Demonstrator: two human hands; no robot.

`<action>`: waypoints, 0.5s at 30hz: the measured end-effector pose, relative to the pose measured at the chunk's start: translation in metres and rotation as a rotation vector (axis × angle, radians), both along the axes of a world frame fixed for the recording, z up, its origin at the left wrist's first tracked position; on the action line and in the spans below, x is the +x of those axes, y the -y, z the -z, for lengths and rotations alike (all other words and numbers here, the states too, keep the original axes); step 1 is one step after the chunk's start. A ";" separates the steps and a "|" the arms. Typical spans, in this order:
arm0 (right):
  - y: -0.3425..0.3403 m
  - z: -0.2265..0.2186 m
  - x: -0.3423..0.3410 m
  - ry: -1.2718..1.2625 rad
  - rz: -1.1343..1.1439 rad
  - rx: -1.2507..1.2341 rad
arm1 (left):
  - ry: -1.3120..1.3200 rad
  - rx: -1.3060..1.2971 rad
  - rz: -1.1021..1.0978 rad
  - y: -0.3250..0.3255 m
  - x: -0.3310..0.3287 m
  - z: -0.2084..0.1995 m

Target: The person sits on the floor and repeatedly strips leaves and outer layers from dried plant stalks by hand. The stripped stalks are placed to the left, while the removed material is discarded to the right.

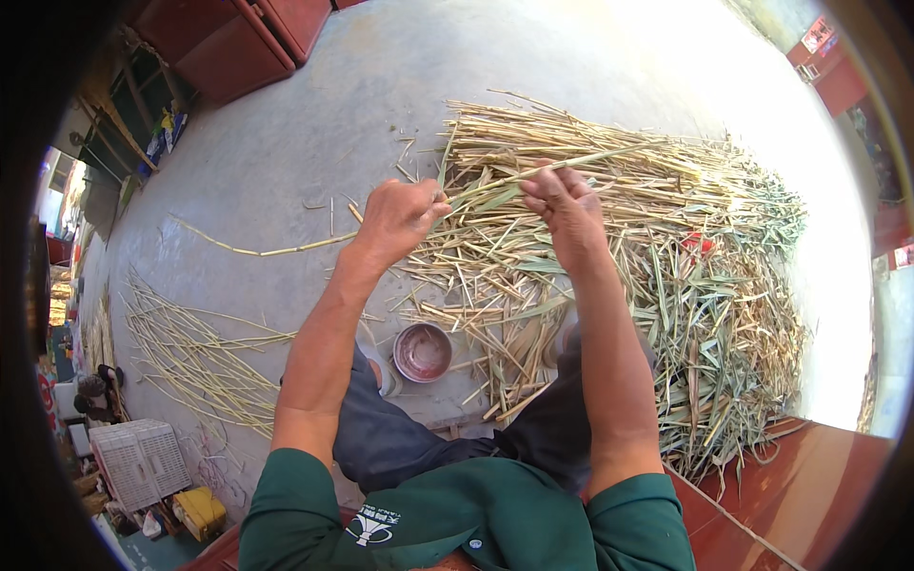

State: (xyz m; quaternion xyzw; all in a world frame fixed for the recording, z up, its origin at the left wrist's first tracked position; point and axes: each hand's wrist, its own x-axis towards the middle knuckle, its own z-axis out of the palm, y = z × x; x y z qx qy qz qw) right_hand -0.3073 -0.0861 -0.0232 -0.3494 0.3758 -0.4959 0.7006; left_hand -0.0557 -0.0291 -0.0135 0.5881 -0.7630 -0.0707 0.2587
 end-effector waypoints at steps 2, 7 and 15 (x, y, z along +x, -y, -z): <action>-0.016 0.006 0.028 -0.137 -0.188 -0.028 | -0.006 0.010 0.022 0.001 -0.008 0.000; -0.017 0.014 0.048 -0.110 -0.141 -0.037 | -0.035 0.015 0.022 0.001 -0.007 -0.001; 0.015 0.014 0.006 -0.472 0.144 -0.313 | 0.058 -0.100 0.053 -0.007 0.031 -0.011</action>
